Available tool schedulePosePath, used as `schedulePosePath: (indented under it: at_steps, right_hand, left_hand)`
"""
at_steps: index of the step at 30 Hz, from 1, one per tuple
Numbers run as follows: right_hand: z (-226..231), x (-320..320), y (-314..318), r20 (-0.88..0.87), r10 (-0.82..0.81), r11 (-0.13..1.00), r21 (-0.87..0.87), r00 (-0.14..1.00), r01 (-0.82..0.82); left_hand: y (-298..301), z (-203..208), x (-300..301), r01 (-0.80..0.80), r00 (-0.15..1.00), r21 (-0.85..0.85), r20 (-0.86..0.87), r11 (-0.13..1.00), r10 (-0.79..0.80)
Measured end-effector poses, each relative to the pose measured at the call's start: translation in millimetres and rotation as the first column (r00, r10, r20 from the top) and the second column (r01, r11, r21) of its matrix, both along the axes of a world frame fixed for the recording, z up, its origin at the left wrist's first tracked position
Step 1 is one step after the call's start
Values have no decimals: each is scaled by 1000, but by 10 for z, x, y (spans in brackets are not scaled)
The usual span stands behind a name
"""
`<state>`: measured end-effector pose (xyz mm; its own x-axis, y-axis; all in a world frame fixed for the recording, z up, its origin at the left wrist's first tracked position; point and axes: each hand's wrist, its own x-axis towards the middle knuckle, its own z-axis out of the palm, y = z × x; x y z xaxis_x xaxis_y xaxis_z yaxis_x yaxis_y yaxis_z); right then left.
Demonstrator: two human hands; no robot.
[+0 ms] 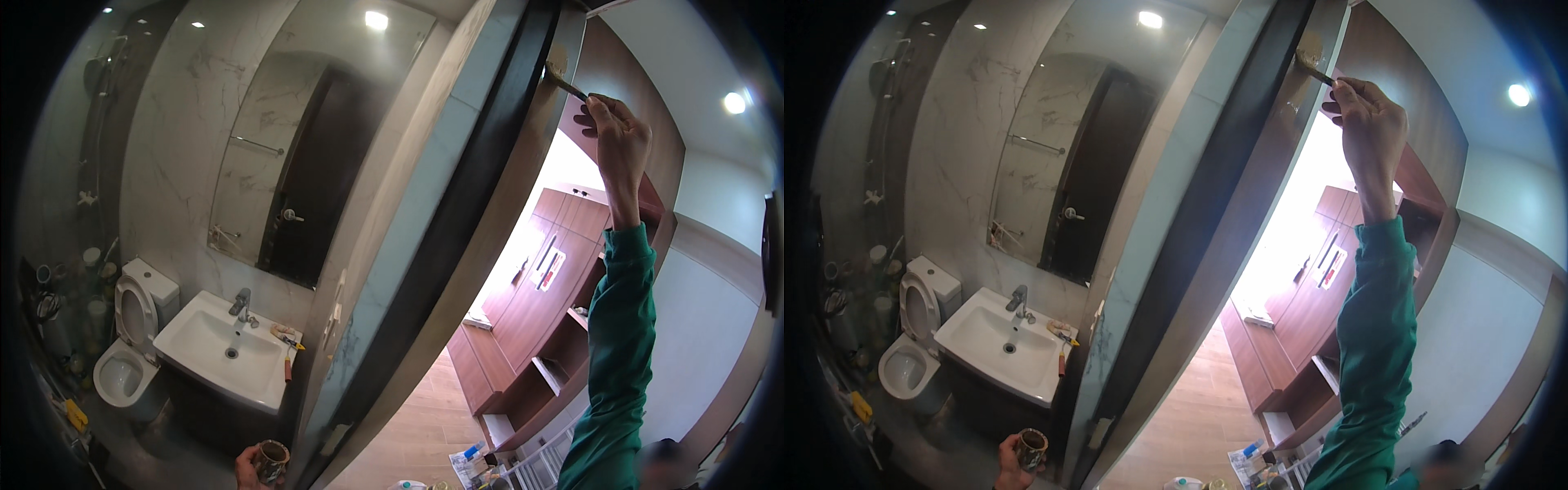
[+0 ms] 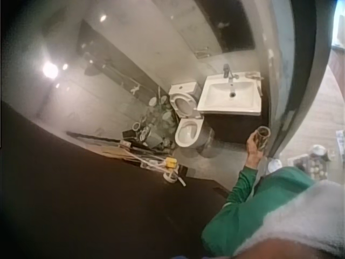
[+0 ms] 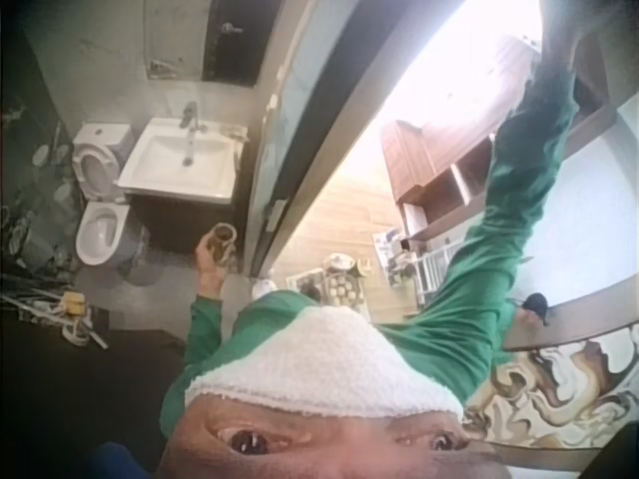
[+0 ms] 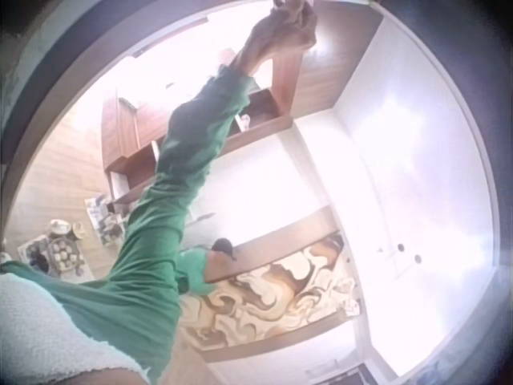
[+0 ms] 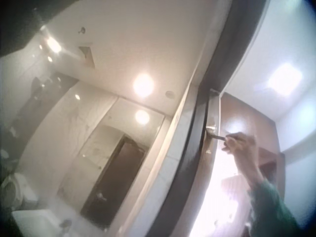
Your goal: The person paints a door frame using a paintbrush and a small paint can. They repeatedly dip the brush into the can and apply paint to the upper and lower sections of the frame. The camera is head-mounted, showing the hands and tools throughout the task.
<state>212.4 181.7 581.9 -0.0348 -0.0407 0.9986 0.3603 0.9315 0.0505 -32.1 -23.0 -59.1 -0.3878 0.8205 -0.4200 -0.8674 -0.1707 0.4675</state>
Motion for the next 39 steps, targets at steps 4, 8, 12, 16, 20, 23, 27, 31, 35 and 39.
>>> schedulePosePath:
  at_steps: [4, 8, 12, 16, 20, 23, 27, 31, 35, 39]
  right_hand:
    - [-131, 43, 6, 26, -8, 1000, -5, 1000, 8]
    - [-248, 82, -4, 60, -19, 1000, -10, 998, 20]
    - [-358, 95, -44, 92, -54, 999, 8, 994, 54]
    - [-482, 100, -99, 123, -54, 999, 7, 991, 54]
    - [-615, 116, -141, 145, -88, 996, 9, 986, 88]
    - [-732, 109, -130, 129, -135, 991, 38, 982, 131]
    - [-886, 115, -98, 131, -238, 971, 48, 962, 234]
    - [-1074, 138, -107, 162, -220, 976, 45, 962, 215]
    - [-1138, 188, -312, 217, -51, 994, -80, 975, 69]
    - [-761, 404, -739, 233, 0, 960, -273, 973, 66]
  left_hand:
    - [10, 11, 4, 21, 1000, 4, 23, 1000, -21]
    - [-19, 84, 34, 12, 1000, 17, -28, 1000, -11]
    - [-67, 189, 53, 34, 999, 10, -9, 999, -34]
    - [-78, 165, 93, -8, 999, -39, -40, 999, 6]
    - [-12, -52, -9, 87, 994, 20, -67, 996, -86]
    - [34, -208, -39, 94, 995, 9, -26, 995, -94]
    - [23, -266, -45, 89, 996, 12, -27, 996, -88]
    - [21, -245, -58, 93, 995, 25, -48, 995, -92]
    - [29, -246, -82, 107, 994, 49, -32, 993, -105]
    - [40, -240, -102, 86, 996, 3, -19, 996, -86]
